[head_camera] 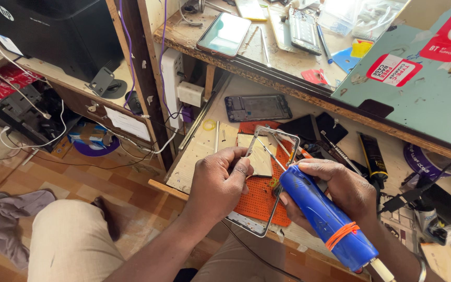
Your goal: The person works at a cluttered repair bench on a disassembled phone frame. They first brush the frame with a small brush, then use a blue handheld hot-air/heat tool to heat the frame while holding and repositioning it, working around its edges with a thin metal tool.
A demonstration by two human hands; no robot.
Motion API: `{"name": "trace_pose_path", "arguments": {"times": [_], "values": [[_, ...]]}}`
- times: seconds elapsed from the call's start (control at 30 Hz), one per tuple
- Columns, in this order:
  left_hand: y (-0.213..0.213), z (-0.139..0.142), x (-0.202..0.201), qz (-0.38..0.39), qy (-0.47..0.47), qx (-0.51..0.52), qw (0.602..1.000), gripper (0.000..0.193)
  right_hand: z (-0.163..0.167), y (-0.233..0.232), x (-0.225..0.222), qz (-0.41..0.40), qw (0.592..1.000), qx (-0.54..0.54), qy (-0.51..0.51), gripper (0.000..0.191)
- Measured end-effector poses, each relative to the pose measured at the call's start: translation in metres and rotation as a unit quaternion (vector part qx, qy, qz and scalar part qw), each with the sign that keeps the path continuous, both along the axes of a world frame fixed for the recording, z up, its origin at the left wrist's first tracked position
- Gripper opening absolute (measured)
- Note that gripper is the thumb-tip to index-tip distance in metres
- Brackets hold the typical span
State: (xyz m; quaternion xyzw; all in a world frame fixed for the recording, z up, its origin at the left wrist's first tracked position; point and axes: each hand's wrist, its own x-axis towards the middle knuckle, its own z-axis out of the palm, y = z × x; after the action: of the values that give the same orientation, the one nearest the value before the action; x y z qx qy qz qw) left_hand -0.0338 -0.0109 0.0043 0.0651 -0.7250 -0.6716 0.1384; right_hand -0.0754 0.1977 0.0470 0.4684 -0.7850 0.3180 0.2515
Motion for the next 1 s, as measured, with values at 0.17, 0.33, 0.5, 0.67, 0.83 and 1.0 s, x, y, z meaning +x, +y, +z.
{"name": "trace_pose_path", "arguments": {"times": [0.17,0.33,0.5,0.67,0.83,1.0], "values": [[0.000,0.000,0.001,0.000,0.003,-0.003,1.000,0.027,-0.004,0.000,-0.002,-0.020,0.999,0.000,0.026,0.055],[0.000,-0.001,0.000,0.002,0.010,0.007,1.000,0.026,-0.009,-0.001,-0.004,-0.019,0.999,-0.041,0.029,0.056],[0.000,-0.002,-0.001,0.002,0.009,0.024,1.000,0.025,-0.012,-0.002,-0.005,-0.031,0.998,-0.043,0.036,0.056],[0.000,-0.004,-0.002,0.007,-0.002,0.027,1.000,0.024,-0.015,-0.002,-0.004,-0.024,0.997,-0.063,0.024,0.054],[-0.001,-0.005,-0.004,0.013,-0.005,0.025,1.000,0.024,-0.012,-0.002,-0.004,-0.042,0.996,-0.053,0.052,0.054],[-0.001,-0.005,-0.004,0.007,0.000,0.034,0.999,0.023,-0.005,0.000,-0.004,-0.041,0.997,-0.048,0.037,0.052]]}}
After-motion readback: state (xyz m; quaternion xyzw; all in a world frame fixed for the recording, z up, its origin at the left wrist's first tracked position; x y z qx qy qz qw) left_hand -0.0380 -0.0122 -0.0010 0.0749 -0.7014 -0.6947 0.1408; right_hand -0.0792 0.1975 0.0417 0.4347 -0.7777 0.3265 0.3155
